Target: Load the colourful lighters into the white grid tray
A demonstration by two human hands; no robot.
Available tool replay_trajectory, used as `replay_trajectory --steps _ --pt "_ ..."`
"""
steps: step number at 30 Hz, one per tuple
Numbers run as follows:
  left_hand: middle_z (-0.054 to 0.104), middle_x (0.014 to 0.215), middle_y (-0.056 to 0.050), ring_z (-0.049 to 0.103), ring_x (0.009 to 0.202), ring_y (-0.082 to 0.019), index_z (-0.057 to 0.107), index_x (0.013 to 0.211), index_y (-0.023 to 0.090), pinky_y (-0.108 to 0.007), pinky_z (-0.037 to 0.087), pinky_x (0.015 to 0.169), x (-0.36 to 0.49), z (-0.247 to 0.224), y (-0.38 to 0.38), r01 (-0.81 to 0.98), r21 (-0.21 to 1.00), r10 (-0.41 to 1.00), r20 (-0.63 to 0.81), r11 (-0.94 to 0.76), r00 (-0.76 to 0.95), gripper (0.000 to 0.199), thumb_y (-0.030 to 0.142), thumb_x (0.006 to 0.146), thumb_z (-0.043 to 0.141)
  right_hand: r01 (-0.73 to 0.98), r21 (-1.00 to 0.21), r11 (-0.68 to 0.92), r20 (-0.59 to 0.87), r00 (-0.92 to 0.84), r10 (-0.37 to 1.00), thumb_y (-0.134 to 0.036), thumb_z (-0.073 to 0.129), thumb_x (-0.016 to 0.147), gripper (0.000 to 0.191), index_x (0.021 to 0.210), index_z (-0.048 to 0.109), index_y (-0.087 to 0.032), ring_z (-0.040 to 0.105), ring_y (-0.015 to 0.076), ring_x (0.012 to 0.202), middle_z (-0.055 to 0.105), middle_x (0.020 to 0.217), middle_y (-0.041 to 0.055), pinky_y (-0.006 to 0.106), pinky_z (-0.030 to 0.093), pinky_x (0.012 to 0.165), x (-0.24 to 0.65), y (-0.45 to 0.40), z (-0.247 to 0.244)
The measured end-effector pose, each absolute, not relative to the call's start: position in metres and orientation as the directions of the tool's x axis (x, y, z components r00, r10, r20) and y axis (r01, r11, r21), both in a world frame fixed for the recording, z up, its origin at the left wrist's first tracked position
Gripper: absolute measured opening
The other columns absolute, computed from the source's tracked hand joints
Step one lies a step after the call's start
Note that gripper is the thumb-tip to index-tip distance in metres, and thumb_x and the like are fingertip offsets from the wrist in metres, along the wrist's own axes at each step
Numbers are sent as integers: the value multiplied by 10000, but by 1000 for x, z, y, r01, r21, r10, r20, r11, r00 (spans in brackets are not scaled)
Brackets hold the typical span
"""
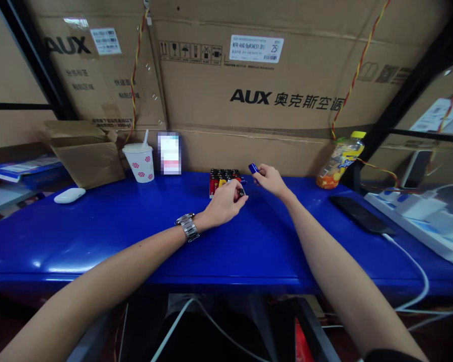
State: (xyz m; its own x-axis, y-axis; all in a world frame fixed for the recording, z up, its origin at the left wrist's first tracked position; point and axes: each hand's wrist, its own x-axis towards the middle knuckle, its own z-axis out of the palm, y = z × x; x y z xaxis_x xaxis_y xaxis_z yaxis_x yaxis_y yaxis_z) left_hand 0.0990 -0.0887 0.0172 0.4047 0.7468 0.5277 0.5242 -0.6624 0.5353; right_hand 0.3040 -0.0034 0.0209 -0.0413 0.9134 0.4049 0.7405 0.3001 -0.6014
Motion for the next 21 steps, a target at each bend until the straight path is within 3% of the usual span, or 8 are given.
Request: replay_trajectory --steps 3,5,9,12,17,20,21 --pt "595 712 -12 568 706 -166 603 898 163 -316 469 694 98 18 -84 473 635 787 555 -610 269 116 239 811 614 740 -558 376 503 -58 862 -358 552 772 190 778 596 -173 558 155 636 621 657 13 269 422 613 303 -1 20" --pt "646 802 -41 601 781 -172 641 900 166 -327 487 748 98 17 -80 392 692 793 565 -606 229 119 239 808 626 668 -620 412 510 -56 858 -388 570 768 221 808 600 -172 549 149 616 606 659 10 270 422 595 301 1 18" --pt "701 864 -87 662 804 -170 625 838 144 -319 529 743 100 16 -75 92 869 862 459 -486 215 131 251 878 562 287 -875 391 409 6 912 -418 631 740 301 885 482 -200 602 134 598 633 721 7 263 453 588 295 3 14" --pt "692 774 -72 678 682 -147 555 816 137 -287 547 643 102 16 -77 -89 950 916 313 -300 252 156 242 922 511 87 -937 337 342 38 939 -391 670 720 381 885 362 -238 639 128 663 650 769 -10 257 473 633 289 1 14" --pt "598 661 1 554 483 -71 547 832 144 -186 436 451 103 17 -82 22 916 886 382 -401 264 236 288 970 422 34 -968 247 249 75 966 -424 634 756 353 854 340 -254 454 82 465 487 598 -87 216 366 478 283 -1 19" --pt "623 776 -8 534 523 -64 538 1056 149 -187 455 479 102 18 -83 77 906 884 383 -415 268 155 207 947 445 47 -969 244 246 39 969 -561 581 779 373 788 406 -232 356 71 426 396 552 -79 217 291 426 280 -2 21" --pt "643 839 -22 550 554 -68 503 1136 153 -195 476 505 102 18 -83 85 909 886 370 -407 280 218 172 920 484 55 -969 243 244 23 969 -598 570 778 402 759 421 -225 336 70 421 379 538 -75 219 280 419 280 -3 22"
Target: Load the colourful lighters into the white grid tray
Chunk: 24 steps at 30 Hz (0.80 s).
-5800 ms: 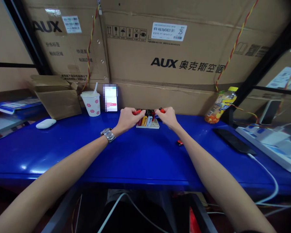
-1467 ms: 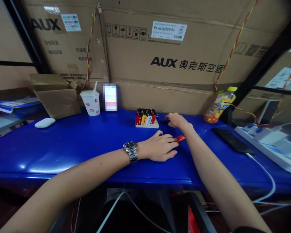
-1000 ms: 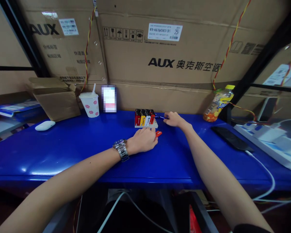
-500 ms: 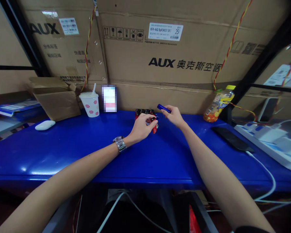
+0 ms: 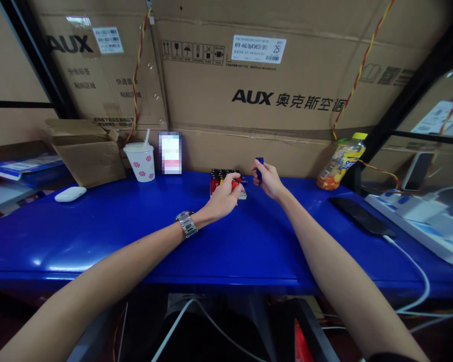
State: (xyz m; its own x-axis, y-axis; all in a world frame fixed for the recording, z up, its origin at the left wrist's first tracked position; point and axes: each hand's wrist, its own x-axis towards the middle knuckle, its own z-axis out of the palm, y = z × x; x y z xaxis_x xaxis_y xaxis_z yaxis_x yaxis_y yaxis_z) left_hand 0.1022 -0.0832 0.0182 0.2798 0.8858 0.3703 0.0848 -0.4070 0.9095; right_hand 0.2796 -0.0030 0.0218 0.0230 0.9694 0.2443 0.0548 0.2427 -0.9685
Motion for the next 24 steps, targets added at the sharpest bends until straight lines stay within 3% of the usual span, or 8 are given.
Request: replay_trajectory --steps 2,6,8,11,13,17,24 --pt "668 914 -50 572 585 -76 464 1185 147 -213 498 540 102 20 -85 112 910 886 352 -399 301 330 144 869 559 77 -967 241 243 8 970 -649 563 769 455 704 429 -219 303 68 411 350 503 -72 222 270 409 279 -5 23" --pt "674 862 -69 574 583 -80 539 969 131 -226 504 552 102 26 -90 75 907 862 364 -413 352 146 229 871 586 141 -963 228 234 26 972 -722 532 752 524 638 384 -232 272 72 386 305 435 -71 230 263 382 277 -9 25" --pt "650 808 -45 561 579 -86 540 950 150 -222 498 519 103 27 -92 -3 906 833 391 -424 391 135 275 900 541 176 -961 214 226 50 973 -751 506 745 546 616 345 -246 256 76 367 274 401 -74 237 253 365 277 -12 27" --pt "515 623 41 451 449 -73 526 973 194 -194 399 394 103 26 -92 -44 906 822 402 -421 403 212 395 935 471 228 -953 201 225 84 971 -781 474 732 565 595 279 -268 224 83 343 217 364 -79 252 225 341 276 -15 30" --pt "401 540 72 352 381 -60 517 856 200 -188 317 357 102 25 -91 -25 916 844 379 -400 380 312 485 941 422 241 -950 197 227 106 968 -783 470 728 568 591 246 -280 211 85 337 204 360 -78 262 208 329 275 -17 31" --pt "341 485 60 312 386 -56 411 594 199 -216 262 389 100 26 -90 80 917 887 351 -390 301 469 545 910 426 194 -961 198 232 173 957 -644 567 744 526 602 216 -278 196 75 349 211 392 -87 258 197 321 273 -15 30" --pt "339 465 67 326 403 -58 385 534 198 -230 220 423 99 31 -93 261 885 918 343 -387 197 328 301 752 608 249 -936 248 311 260 914 -364 598 725 409 602 220 -266 167 60 375 159 440 -101 236 216 319 271 -10 26"
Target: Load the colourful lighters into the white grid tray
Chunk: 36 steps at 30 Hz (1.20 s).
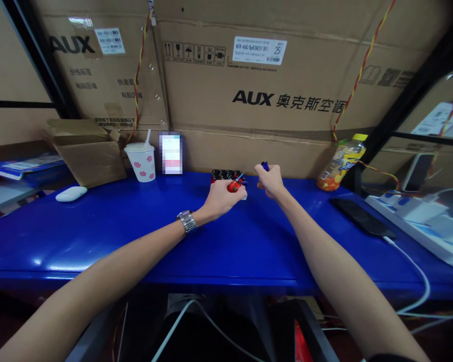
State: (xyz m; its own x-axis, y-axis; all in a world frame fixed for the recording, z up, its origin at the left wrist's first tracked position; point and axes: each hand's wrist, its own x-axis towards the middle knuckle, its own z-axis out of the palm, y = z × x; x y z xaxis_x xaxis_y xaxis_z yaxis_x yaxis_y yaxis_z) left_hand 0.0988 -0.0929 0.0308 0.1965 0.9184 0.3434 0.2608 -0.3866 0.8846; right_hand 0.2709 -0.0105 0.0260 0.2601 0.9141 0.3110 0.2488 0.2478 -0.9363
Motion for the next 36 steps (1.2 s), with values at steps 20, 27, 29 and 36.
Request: replay_trajectory --steps 20,27,29,36 --pt "393 509 69 331 491 -76 434 566 192 -229 270 484 97 23 -86 309 826 882 446 -472 155 187 263 637 592 362 -901 240 332 218 917 -273 678 640 369 562 319 -237 256 55 410 254 464 -84 221 267 343 272 -11 23" --pt "402 514 67 312 510 -81 432 553 189 -245 256 501 95 21 -82 352 791 866 469 -500 175 185 262 640 578 235 -950 205 216 22 976 -659 429 851 492 808 550 -184 409 111 474 450 576 -13 236 319 403 272 -6 16" --pt "401 512 65 312 510 -82 424 549 190 -247 252 502 95 21 -82 362 786 865 471 -501 173 189 256 645 573 218 -952 215 221 -1 975 -665 378 871 516 892 567 -185 466 126 550 511 673 14 239 357 451 272 -2 11" --pt "387 494 63 336 497 -81 394 548 192 -244 266 500 95 25 -82 426 773 879 455 -471 146 228 230 674 581 405 -796 450 450 -102 887 -674 567 743 496 713 577 -179 450 135 636 535 672 14 271 380 599 272 9 -4"
